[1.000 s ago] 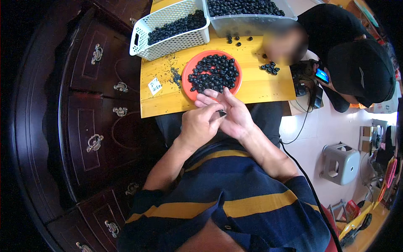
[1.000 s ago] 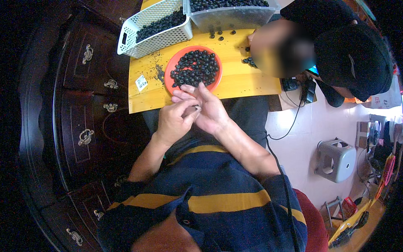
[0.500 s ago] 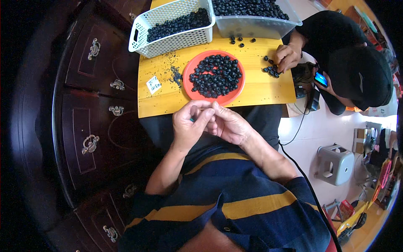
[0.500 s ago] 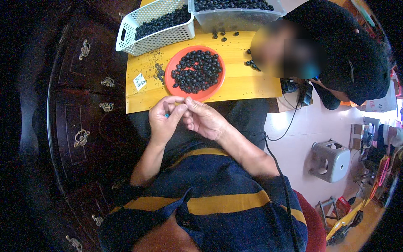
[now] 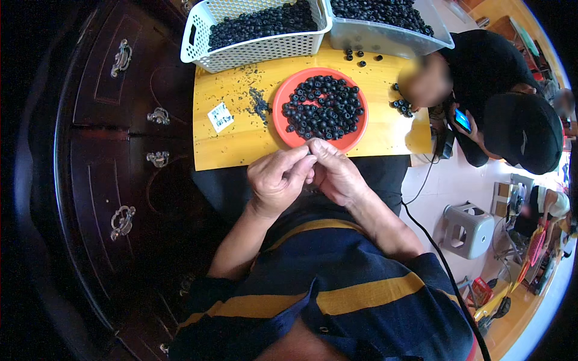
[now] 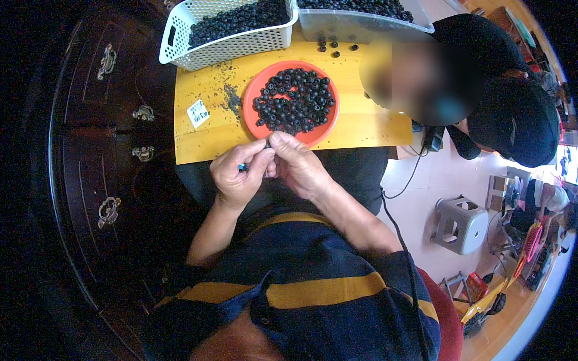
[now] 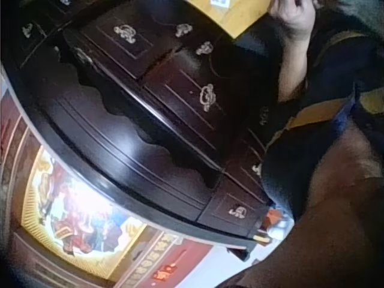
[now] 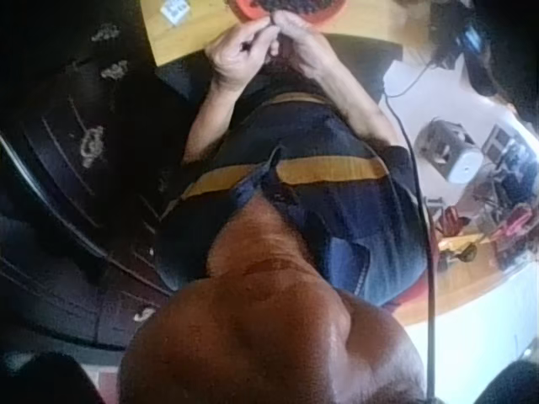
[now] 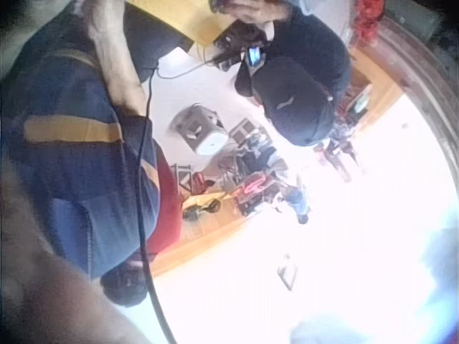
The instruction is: Sorting dark berries from a larger container into a smaller red plate.
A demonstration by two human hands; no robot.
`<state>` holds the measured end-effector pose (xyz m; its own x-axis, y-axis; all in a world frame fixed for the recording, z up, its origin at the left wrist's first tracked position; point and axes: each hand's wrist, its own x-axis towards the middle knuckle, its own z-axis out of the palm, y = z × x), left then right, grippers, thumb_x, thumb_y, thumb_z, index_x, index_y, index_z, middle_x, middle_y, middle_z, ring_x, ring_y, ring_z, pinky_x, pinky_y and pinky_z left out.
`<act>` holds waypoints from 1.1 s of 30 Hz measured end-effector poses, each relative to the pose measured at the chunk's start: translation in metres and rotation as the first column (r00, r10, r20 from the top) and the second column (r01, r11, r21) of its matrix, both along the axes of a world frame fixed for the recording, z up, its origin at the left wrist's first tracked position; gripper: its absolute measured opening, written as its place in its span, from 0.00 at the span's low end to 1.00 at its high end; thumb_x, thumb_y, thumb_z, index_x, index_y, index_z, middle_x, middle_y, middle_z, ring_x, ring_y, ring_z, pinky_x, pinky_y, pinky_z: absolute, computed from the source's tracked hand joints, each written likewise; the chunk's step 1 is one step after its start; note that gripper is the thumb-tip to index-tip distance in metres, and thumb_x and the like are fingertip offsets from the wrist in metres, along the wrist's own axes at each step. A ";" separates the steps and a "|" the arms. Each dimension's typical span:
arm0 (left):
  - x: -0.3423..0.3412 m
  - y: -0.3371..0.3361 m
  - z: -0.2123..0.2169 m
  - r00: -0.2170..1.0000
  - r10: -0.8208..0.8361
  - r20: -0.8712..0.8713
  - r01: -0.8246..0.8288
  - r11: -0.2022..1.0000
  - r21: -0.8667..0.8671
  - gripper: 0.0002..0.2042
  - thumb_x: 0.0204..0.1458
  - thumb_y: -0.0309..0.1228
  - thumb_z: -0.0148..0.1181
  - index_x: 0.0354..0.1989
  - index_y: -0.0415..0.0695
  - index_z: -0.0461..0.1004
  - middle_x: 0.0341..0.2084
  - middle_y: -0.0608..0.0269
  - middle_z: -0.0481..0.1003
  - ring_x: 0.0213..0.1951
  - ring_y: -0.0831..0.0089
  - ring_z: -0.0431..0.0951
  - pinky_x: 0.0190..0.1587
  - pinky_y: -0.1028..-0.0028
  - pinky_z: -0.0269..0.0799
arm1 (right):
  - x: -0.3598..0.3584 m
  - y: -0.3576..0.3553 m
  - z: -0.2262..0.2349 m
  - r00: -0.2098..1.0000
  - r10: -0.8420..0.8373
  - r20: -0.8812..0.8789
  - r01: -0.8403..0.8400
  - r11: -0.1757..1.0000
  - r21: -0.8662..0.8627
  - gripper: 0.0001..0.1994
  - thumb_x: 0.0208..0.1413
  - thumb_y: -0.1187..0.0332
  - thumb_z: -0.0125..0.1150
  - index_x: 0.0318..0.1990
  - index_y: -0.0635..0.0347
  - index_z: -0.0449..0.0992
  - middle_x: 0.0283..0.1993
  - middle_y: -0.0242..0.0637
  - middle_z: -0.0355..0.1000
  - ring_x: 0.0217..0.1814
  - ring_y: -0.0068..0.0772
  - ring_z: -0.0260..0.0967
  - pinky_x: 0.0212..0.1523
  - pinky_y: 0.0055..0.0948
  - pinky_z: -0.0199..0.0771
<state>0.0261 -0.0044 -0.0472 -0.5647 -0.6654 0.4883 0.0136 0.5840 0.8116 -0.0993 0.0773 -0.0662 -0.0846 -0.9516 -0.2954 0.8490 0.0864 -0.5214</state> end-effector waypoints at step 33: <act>-0.011 0.020 0.068 0.842 -0.024 0.540 0.199 0.942 -0.269 0.23 0.48 0.52 0.69 0.29 0.44 0.70 0.20 0.57 0.76 0.23 0.60 0.80 0.26 0.65 0.73 | -0.037 0.042 0.006 0.987 0.128 -0.100 -0.147 0.966 -0.215 0.18 0.61 0.53 0.63 0.43 0.60 0.74 0.32 0.30 0.72 0.26 0.16 0.65 0.28 0.17 0.69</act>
